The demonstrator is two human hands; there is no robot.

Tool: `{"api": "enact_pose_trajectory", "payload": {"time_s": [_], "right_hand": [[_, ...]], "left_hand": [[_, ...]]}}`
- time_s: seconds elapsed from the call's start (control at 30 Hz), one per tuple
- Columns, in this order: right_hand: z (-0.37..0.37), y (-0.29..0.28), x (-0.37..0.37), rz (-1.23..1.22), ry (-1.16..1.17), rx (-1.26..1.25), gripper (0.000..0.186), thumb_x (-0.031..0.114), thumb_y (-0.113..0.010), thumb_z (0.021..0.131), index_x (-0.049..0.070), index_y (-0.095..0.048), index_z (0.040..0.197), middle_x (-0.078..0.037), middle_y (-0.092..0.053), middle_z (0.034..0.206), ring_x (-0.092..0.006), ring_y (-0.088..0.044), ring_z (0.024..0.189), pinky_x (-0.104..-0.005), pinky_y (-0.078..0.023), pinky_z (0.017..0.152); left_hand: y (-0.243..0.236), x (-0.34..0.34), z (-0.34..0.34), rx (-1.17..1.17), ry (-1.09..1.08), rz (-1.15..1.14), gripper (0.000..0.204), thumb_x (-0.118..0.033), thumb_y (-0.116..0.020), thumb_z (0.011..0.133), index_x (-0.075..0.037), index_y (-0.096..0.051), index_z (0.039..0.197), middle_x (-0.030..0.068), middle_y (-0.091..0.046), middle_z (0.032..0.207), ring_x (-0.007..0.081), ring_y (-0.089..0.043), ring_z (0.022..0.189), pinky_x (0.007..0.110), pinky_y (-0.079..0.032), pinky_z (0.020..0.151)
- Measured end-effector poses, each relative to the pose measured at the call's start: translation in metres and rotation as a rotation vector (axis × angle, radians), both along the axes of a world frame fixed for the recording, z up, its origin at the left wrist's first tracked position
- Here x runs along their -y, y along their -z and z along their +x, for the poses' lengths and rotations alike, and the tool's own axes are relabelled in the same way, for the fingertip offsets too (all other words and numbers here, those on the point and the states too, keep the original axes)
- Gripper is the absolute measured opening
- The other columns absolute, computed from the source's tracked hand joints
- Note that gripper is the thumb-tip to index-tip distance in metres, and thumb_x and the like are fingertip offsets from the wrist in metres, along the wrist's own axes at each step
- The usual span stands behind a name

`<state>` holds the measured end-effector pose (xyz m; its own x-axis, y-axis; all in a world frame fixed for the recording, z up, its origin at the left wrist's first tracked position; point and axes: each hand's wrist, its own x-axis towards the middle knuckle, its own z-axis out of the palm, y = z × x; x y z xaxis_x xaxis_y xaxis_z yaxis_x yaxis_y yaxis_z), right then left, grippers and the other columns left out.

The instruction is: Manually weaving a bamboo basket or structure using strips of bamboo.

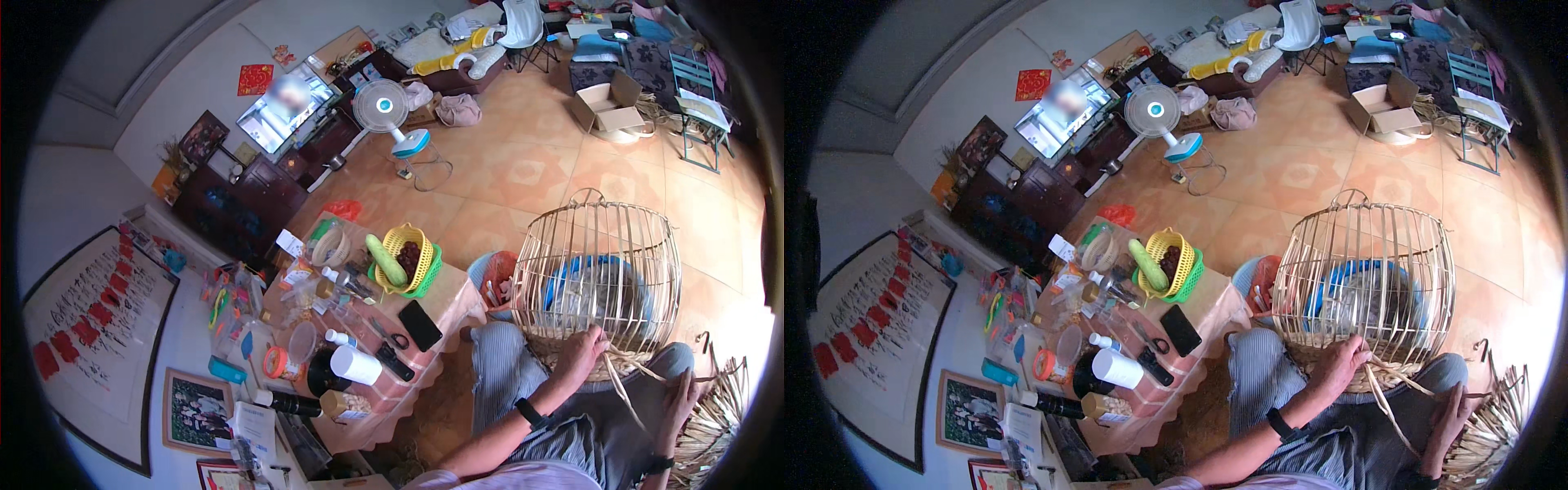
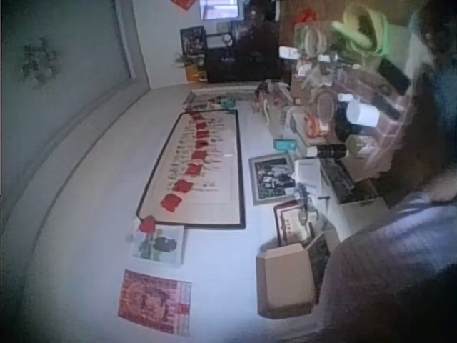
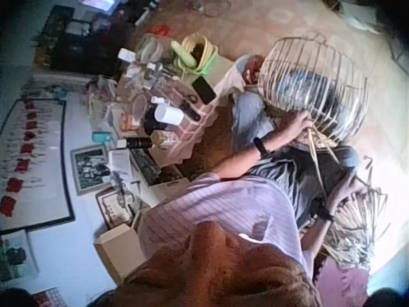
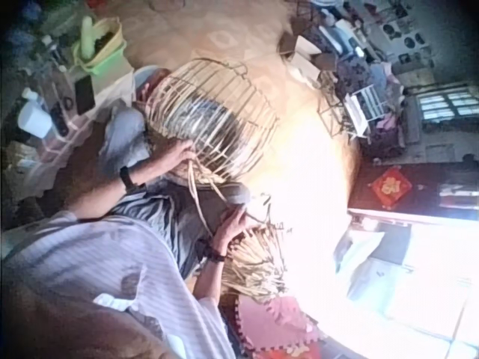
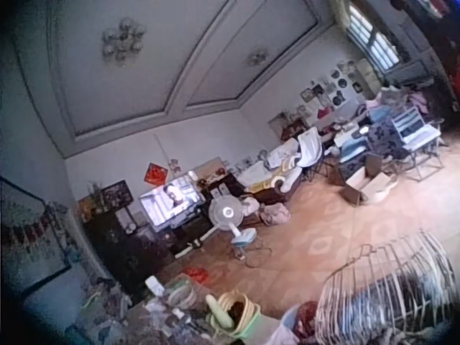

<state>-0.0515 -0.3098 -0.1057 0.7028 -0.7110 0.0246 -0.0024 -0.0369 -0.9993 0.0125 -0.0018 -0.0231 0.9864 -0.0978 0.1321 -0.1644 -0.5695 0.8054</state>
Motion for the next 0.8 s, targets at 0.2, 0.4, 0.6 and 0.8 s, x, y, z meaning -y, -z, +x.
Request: {"api": "enact_pose_trajectory", "payload": {"time_s": [0.2,0.4,0.6,0.8], "right_hand": [[-0.003,0.001,0.008,-0.020,-0.154,-0.035,0.034,0.034,-0.058,0.109,0.009,-0.065,0.087,0.004,-0.050,0.060,-0.0030,-0.033,0.042,-0.0238,-0.022,0.041],[-0.009,-0.001,0.011,0.117,-0.270,-0.008,0.034,0.033,-0.058,0.109,0.012,-0.064,0.083,0.003,-0.053,0.059,-0.0029,-0.032,0.038,-0.0242,-0.020,0.037],[-0.007,0.007,0.009,0.189,-0.091,0.027,0.031,0.033,-0.058,0.109,0.014,-0.063,0.085,0.006,-0.049,0.060,-0.0021,-0.033,0.041,-0.0236,-0.021,0.039],[-0.011,0.000,0.010,0.172,-0.189,-0.029,0.031,0.032,-0.056,0.110,0.014,-0.062,0.085,0.005,-0.052,0.063,-0.0026,-0.034,0.041,-0.0235,-0.021,0.039]], "left_hand": [[0.005,-0.001,0.001,0.014,0.012,-0.016,0.021,-0.020,-0.068,0.098,-0.001,-0.060,0.100,0.0176,-0.069,0.082,0.0370,-0.069,0.078,0.047,-0.051,0.070],[0.006,0.000,0.002,0.004,0.016,-0.014,0.020,-0.018,-0.069,0.098,-0.001,-0.059,0.100,0.0179,-0.068,0.081,0.0363,-0.069,0.077,0.046,-0.051,0.069],[0.005,0.000,0.001,0.007,0.020,-0.051,0.020,-0.018,-0.069,0.098,-0.001,-0.059,0.099,0.0177,-0.068,0.081,0.0354,-0.069,0.078,0.046,-0.051,0.069],[0.002,-0.001,0.001,-0.002,0.018,-0.022,0.020,-0.018,-0.069,0.098,-0.001,-0.058,0.099,0.0176,-0.068,0.081,0.0349,-0.069,0.078,0.046,-0.051,0.069]]}}
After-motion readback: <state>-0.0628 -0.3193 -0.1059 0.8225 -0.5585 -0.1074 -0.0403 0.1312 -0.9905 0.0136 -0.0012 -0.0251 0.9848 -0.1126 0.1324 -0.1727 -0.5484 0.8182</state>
